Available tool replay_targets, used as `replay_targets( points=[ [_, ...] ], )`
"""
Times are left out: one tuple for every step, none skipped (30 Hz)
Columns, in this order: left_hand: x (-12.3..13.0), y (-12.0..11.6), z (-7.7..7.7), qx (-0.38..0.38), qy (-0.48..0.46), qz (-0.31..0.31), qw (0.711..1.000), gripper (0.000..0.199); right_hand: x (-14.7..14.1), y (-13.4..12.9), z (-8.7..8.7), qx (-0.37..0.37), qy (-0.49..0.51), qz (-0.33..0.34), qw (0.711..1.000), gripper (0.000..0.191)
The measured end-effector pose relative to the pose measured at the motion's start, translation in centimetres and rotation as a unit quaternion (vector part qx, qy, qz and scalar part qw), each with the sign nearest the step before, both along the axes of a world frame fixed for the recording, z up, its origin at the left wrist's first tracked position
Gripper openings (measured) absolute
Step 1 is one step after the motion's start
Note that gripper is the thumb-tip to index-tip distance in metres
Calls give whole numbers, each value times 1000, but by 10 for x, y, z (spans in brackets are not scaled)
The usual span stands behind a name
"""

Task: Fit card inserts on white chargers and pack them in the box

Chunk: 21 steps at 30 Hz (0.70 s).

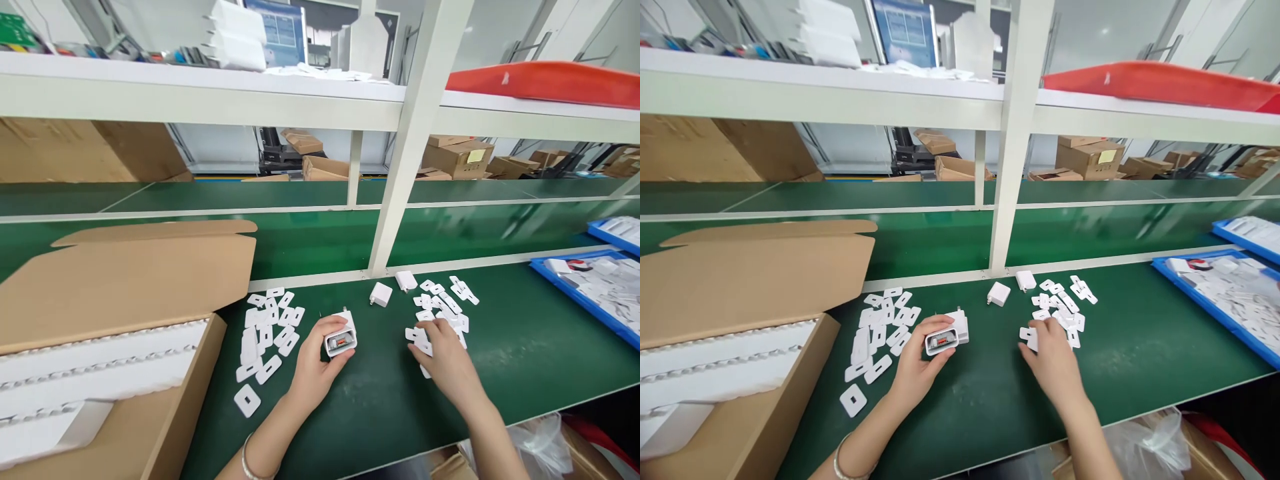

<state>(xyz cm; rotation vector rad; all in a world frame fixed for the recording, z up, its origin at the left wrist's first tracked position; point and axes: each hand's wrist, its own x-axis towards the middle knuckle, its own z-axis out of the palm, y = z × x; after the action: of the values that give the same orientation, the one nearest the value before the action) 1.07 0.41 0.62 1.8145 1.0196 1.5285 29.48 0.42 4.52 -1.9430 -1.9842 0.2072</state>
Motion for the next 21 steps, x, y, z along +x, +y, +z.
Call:
replay_targets(
  points=[
    [1, -1, 0, -10, -20, -8, 1000, 26, 16, 2, -8, -16, -21, -18, 999, 29],
    [2, -1, 1, -18, -38, -15, 999, 26, 30, 3, -14, -27, -36, -22, 999, 29],
    [3, -2, 1, -23, -53, -21, 998, 26, 41, 4, -19, -34, -47, -19, 998, 26],
    [4, -2, 1, -26, -63, -26, 997, 26, 49, 5, -23, -41, -48, -8, 998, 23],
    [4, -3, 1, -29, -70, -29, 997, 26, 54, 6, -26, -47, -44, 5, 998, 20],
    [4, -3, 1, -34, -75, -31, 996, 26, 55, 7, -28, -50, -37, 18, 998, 17],
    [4, -3, 1, -40, -78, -31, 996, 26, 55, 8, -28, -50, -27, 30, 998, 16],
    [4, -3, 0, -47, -81, -30, 995, 26, 52, 10, -29, -45, -19, 37, 998, 13],
    [4, -3, 0, -56, -82, -27, 995, 26, 48, 11, -28, -33, -14, 41, 999, 10],
    [4, -3, 0, -64, -81, -25, 994, 25, 42, 13, -28, -17, -10, 46, 999, 6],
    [3, -2, 0, -70, -78, -23, 994, 25, 36, 15, -27, -1, -5, 54, 999, 4],
    [3, -2, 0, -72, -73, -21, 994, 24, 28, 16, -27, 11, 0, 66, 998, 5],
    [3, -1, 0, -71, -67, -20, 995, 24, 20, 16, -26, 19, 5, 81, 997, 8],
    [2, -1, 1, -67, -61, -19, 996, 23, 13, 17, -25, 21, 9, 97, 995, 9],
    [2, 0, 1, -62, -56, -17, 996, 22, 5, 16, -25, 18, 11, 116, 993, 7],
    [2, 0, 1, -58, -51, -17, 997, 22, -1, 16, -24, 9, 14, 135, 991, 3],
    [3, 0, 2, -56, -47, -17, 997, 21, -6, 16, -24, -1, 17, 150, 989, 5],
    [3, 0, 2, -57, -45, -18, 997, 21, -10, 15, -25, -9, 20, 160, 987, 13],
    [3, 0, 2, -59, -44, -19, 997, 21, -13, 15, -26, -14, 22, 164, 986, 21],
    [3, 0, 2, -61, -44, -22, 997, 21, -15, 15, -27, -15, 22, 163, 986, 28],
    [4, -1, 2, -64, -44, -24, 997, 21, -15, 16, -28, -13, 22, 162, 987, 31]
  ],
)
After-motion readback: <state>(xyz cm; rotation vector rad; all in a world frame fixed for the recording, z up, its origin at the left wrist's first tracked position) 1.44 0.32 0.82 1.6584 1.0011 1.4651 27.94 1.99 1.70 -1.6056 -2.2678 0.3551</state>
